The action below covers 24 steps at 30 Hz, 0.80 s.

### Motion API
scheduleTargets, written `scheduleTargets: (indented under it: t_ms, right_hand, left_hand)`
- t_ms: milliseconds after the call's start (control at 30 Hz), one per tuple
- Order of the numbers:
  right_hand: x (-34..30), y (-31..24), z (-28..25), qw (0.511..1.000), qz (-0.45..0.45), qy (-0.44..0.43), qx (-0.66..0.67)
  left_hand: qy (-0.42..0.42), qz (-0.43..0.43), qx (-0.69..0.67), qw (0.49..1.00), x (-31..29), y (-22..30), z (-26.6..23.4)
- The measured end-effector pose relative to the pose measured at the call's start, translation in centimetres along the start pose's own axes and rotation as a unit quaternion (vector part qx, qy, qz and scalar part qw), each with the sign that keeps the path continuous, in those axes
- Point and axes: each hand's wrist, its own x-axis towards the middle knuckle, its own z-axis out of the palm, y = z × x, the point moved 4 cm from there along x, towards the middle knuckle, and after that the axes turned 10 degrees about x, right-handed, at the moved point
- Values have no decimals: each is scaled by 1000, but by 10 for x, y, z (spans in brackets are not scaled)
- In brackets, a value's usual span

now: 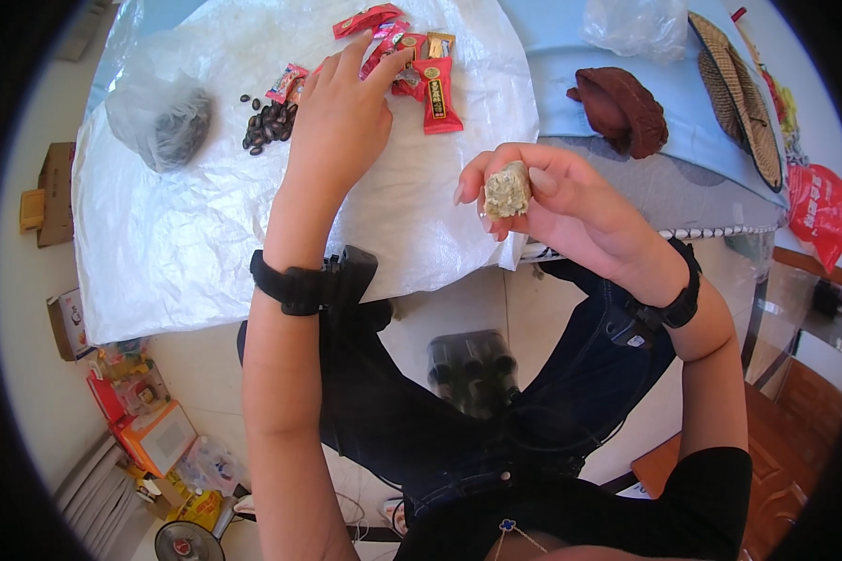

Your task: The person moves a package of water bottles, wipes the floor with a cloth, and then unloads candies and small food items from plastic bags onto a bed.

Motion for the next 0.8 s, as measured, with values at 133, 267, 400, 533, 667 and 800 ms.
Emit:
scheduleTargets:
  t_ms: [133, 267, 400, 533, 667, 800]
  right_hand:
    - [-1, 0, -1, 1000, -2, 6, -3]
    - [-1, 1, -1, 999, -28, -6, 21]
    - [0, 1, 0, 1000, -25, -12, 4]
    - [0, 0, 0, 1000, -27, -13, 1]
    - [6, -4, -9, 997, -39, 2, -69]
    - [13, -6, -30, 990, -43, 63, -120]
  left_hand:
    - [-4, -7, -19, 1000, 2, 2, -3]
    - [2, -29, -34, 999, 1, 1, -2]
    - [0, -48, -39, 998, 0, -4, 0]
    - [18, -38, -24, 999, 0, -3, -1]
    - [12, -58, -38, 997, 3, -4, -5]
    - [22, -70, -32, 997, 2, -5, -9]
